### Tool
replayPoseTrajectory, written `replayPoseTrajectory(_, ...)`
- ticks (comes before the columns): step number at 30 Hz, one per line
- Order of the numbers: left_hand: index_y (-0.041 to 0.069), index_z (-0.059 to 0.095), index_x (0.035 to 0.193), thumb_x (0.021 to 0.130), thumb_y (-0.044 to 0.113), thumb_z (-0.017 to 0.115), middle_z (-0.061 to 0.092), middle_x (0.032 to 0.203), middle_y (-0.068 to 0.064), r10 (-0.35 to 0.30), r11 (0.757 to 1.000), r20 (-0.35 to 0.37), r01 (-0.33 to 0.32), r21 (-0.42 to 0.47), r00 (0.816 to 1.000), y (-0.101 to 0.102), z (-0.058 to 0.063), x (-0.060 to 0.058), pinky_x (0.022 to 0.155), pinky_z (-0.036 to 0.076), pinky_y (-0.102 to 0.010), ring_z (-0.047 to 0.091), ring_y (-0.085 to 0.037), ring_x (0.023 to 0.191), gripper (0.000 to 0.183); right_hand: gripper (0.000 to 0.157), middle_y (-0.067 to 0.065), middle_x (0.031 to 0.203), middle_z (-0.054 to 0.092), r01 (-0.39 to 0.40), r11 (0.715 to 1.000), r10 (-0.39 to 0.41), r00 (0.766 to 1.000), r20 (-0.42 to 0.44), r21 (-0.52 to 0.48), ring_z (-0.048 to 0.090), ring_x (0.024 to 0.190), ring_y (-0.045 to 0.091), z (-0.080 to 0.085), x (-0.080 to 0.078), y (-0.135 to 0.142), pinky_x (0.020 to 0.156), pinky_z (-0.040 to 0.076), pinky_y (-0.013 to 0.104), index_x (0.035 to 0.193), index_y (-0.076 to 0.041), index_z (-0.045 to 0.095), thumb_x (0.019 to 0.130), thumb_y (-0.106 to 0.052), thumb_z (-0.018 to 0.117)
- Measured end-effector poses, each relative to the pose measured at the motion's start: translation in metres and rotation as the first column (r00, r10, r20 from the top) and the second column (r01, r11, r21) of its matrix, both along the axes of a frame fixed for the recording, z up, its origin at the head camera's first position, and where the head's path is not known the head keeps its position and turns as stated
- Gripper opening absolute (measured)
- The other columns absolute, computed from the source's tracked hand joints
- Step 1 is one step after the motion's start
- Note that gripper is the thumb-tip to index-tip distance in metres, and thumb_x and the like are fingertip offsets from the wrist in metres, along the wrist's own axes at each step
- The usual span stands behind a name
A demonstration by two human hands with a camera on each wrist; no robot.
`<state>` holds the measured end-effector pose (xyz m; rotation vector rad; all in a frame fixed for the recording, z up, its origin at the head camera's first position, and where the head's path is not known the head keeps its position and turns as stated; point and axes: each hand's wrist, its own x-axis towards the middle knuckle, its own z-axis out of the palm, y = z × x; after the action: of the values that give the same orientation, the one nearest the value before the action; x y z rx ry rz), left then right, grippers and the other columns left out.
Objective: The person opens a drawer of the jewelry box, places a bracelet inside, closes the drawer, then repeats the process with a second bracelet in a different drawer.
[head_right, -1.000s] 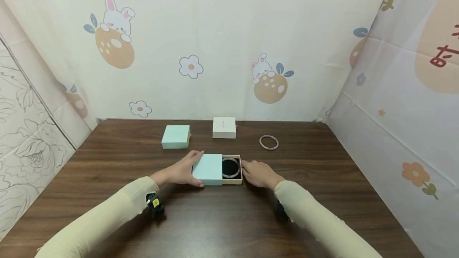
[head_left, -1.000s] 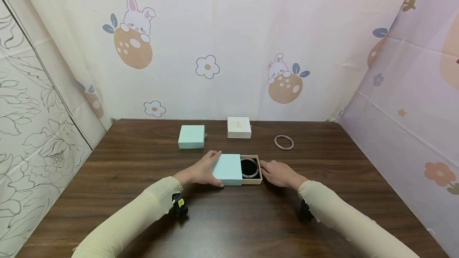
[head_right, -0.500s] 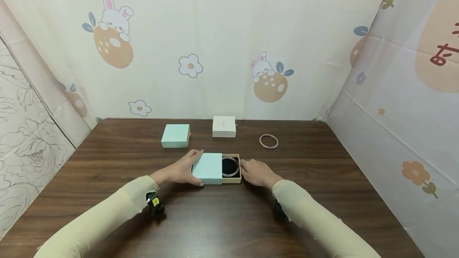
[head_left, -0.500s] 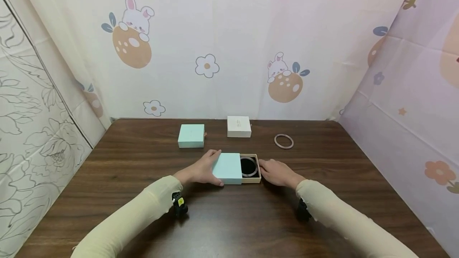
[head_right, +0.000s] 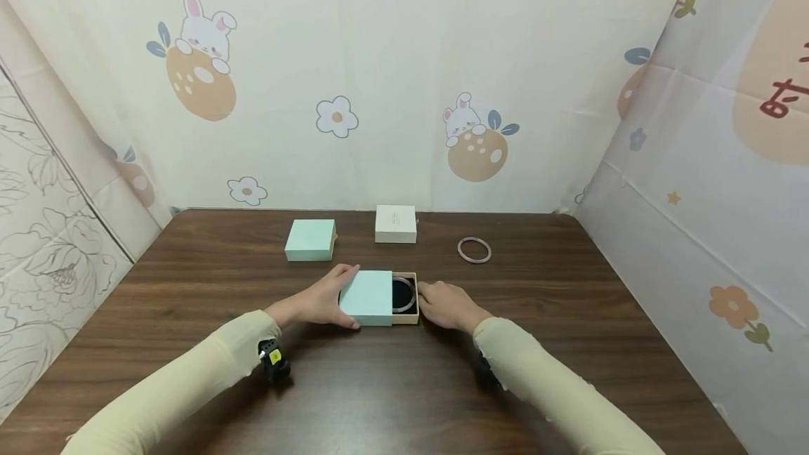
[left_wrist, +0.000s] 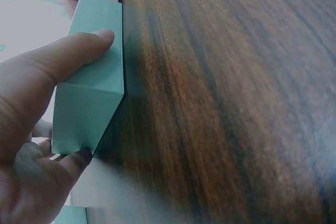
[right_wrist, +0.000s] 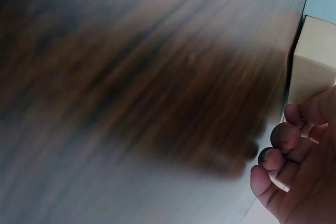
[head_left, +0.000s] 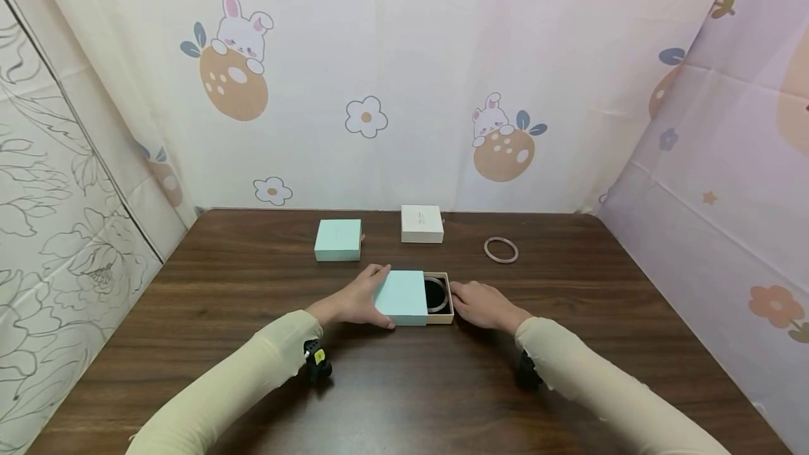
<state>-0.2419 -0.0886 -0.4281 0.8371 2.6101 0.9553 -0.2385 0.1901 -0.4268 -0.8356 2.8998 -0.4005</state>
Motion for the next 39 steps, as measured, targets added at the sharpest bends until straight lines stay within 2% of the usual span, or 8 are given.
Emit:
replayPoseTrajectory(11, -0.005, 0.019, 0.149, 0.068, 0.032, 0.086, 0.029, 0.14, -0.019, 0.008, 1.0, -0.009, -0.008, -0.007, 1.0, 0.001, -0.003, 0.0, 0.099, 0.036, -0.04, 0.039, -0.028, 0.121, 0.111, 0.018, -0.005, 0.064, 0.049, 0.014, 1.0, -0.014, 1.0, 0.001, 0.003, 0.05, 0.06, 0.012, -0.003, -0.001, -0.01, 0.061, 0.045, 0.038, 0.081, -0.016, 0.055, 0.097, -0.016, 0.048)
replayPoseTrajectory(24, -0.005, 0.02, 0.149, 0.068, 0.032, 0.086, 0.03, 0.14, -0.018, 0.014, 1.0, -0.011, -0.014, -0.012, 1.0, 0.001, -0.004, 0.0, 0.099, 0.037, -0.04, 0.039, -0.027, 0.12, 0.111, 0.017, -0.005, 0.065, 0.05, 0.011, 1.0, -0.011, 1.0, 0.018, 0.004, 0.05, 0.06, 0.011, -0.007, -0.003, -0.021, 0.062, 0.045, 0.037, 0.085, -0.017, 0.057, 0.099, -0.017, 0.046)
replayPoseTrajectory(33, -0.005, 0.02, 0.149, 0.068, 0.032, 0.086, 0.03, 0.14, -0.019, 0.011, 1.0, -0.013, -0.011, -0.006, 1.0, 0.001, -0.003, 0.0, 0.099, 0.037, -0.041, 0.039, -0.027, 0.121, 0.111, 0.02, -0.005, 0.061, 0.046, 0.001, 1.0, -0.002, 1.0, 0.013, 0.015, 0.048, 0.058, 0.011, -0.006, -0.003, -0.027, 0.061, 0.043, 0.035, 0.082, -0.017, 0.054, 0.1, -0.018, 0.045)
replayPoseTrajectory(39, -0.005, 0.02, 0.149, 0.067, 0.032, 0.087, 0.03, 0.14, -0.018, 0.013, 1.0, -0.016, -0.013, -0.005, 1.0, 0.001, -0.002, 0.0, 0.099, 0.037, -0.04, 0.039, -0.027, 0.12, 0.112, 0.017, -0.004, 0.067, 0.053, -0.013, 1.0, 0.013, 1.0, 0.004, 0.006, 0.052, 0.062, 0.011, -0.002, -0.001, -0.032, 0.063, 0.046, 0.038, 0.087, -0.015, 0.059, 0.099, -0.016, 0.047)
